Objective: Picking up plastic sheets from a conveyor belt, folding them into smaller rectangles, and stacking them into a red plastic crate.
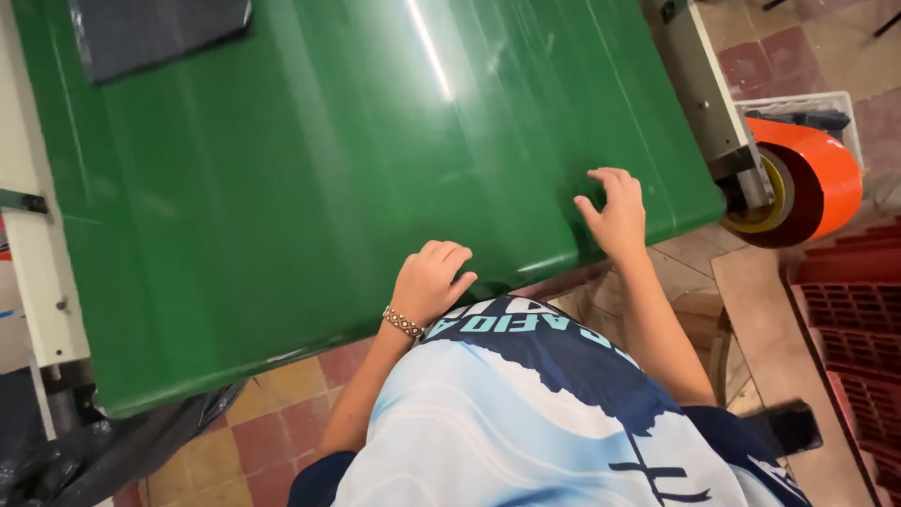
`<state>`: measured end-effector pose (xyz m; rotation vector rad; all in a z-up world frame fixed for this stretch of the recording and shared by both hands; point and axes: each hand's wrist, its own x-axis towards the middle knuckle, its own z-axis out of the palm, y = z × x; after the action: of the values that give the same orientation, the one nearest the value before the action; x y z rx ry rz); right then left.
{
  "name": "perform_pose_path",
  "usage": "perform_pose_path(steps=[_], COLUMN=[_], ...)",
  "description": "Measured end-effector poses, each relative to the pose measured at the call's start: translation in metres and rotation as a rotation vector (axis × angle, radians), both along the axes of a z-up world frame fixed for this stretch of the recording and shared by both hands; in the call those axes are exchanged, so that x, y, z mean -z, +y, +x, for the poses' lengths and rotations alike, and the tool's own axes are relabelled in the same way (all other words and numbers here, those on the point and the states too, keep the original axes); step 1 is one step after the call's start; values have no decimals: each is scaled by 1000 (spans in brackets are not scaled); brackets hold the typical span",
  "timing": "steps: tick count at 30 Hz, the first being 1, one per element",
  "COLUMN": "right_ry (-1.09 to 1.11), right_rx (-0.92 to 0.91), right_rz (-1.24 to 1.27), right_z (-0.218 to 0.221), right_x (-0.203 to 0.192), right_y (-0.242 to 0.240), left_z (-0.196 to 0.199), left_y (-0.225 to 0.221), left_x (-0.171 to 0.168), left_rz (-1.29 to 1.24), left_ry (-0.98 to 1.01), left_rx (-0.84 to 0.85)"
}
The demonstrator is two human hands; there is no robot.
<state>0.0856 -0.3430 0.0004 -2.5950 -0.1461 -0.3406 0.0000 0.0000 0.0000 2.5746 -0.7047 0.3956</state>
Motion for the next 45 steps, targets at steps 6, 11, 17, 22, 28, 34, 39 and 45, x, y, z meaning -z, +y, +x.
perform_pose_path(steps=[6,11,17,22,28,34,39,45], right_ry=[-4,24,128,346,474,509,733,920], right_rx=[85,192,381,412,358,211,-27,-324], right_rz=[56,60,-98,-257,-253,182,887,1176], right_z=[12,38,58,32,13,-26,-41,118], right_x=[-4,-1,11,3,28,-48,-58,-65], right_y=[-14,-23,-26,-36,-66,-48,-62,-28], left_z=[15,20,10,0,4,-1,10,150], left_y=[-30,-54,-70,-72,-73,-33,14,66], left_x=[-15,-23,-24,14,67,34,-51,-82], left_rz=[135,250,269,264,99,22,-267,-374], left_ry=[-17,72,50,-3,-306,-226,170,137], left_rx=[16,12,48,31,7,199,269,17])
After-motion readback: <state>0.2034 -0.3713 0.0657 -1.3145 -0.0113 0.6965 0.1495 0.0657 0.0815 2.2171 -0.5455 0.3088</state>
